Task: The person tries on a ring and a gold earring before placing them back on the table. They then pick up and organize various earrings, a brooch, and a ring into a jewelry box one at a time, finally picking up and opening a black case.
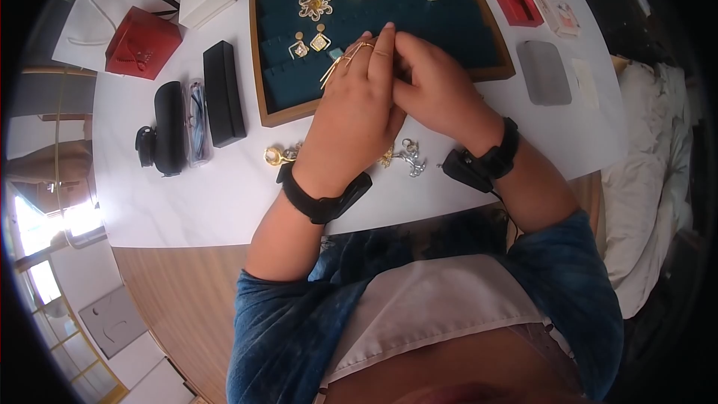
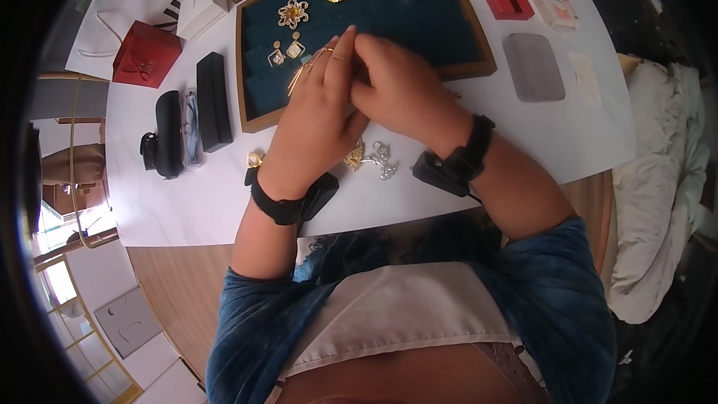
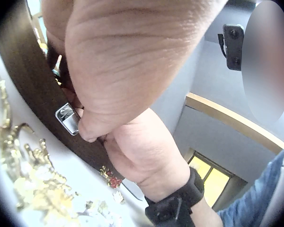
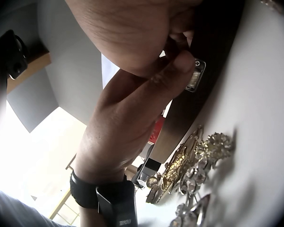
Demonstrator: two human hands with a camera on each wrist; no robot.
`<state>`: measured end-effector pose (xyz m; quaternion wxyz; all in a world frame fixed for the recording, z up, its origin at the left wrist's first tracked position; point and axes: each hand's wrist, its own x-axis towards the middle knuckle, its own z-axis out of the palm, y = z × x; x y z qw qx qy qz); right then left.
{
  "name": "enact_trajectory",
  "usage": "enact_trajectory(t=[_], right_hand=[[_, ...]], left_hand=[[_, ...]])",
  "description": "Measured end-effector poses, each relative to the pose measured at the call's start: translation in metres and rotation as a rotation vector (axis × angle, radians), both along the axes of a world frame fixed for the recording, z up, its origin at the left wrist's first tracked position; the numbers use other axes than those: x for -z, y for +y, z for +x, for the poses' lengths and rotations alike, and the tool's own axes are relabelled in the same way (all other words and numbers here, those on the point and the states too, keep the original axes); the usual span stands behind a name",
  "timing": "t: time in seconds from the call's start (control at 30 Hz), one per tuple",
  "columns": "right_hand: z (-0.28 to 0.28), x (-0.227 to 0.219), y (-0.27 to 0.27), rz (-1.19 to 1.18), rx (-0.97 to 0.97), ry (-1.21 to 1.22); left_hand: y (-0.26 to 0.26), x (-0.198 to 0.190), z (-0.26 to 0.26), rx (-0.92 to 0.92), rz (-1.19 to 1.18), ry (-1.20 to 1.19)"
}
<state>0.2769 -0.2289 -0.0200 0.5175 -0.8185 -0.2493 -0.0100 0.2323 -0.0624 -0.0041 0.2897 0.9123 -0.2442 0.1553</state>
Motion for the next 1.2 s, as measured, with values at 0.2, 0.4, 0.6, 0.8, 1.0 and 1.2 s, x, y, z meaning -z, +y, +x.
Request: enact_trajectory(t=[0.2, 0.4, 0.6, 0.8, 1.0, 1.2], right_hand=[[0.0013, 0.0016, -0.0003, 0.0, -0.015, 0.018], [0.0006, 0.001, -0.0009, -0.006, -0.008, 0.005], [0.0013, 0.0015, -0.0008, 0.005, -0.015, -0.001], [0.0018, 0.0024, -0.0002, 0.014, -0.019, -0.017], [0.0008, 0.001, -0.0003, -0.014, -0.009, 0.012], [0.0006, 0.0015, -0.0001, -0.007, -0.011, -0.017]], left_hand=[[0.0001, -0.0002, -0.0001, -0.001, 0.005, 0.001], [-0.0002, -0.0018, -0.0001, 0.001, -0.004, 0.01], [-0.0004, -0.0019, 0.0004, -0.001, -0.009, 0.015], [-0.0007, -0.0026, 0.0002, -0.002, -0.012, 0.011], [-0.0005, -0.0022, 0.0008, 0.002, -0.01, 0.015], [-0.0004, -0.0018, 0.0005, 0.0, -0.001, 0.012]])
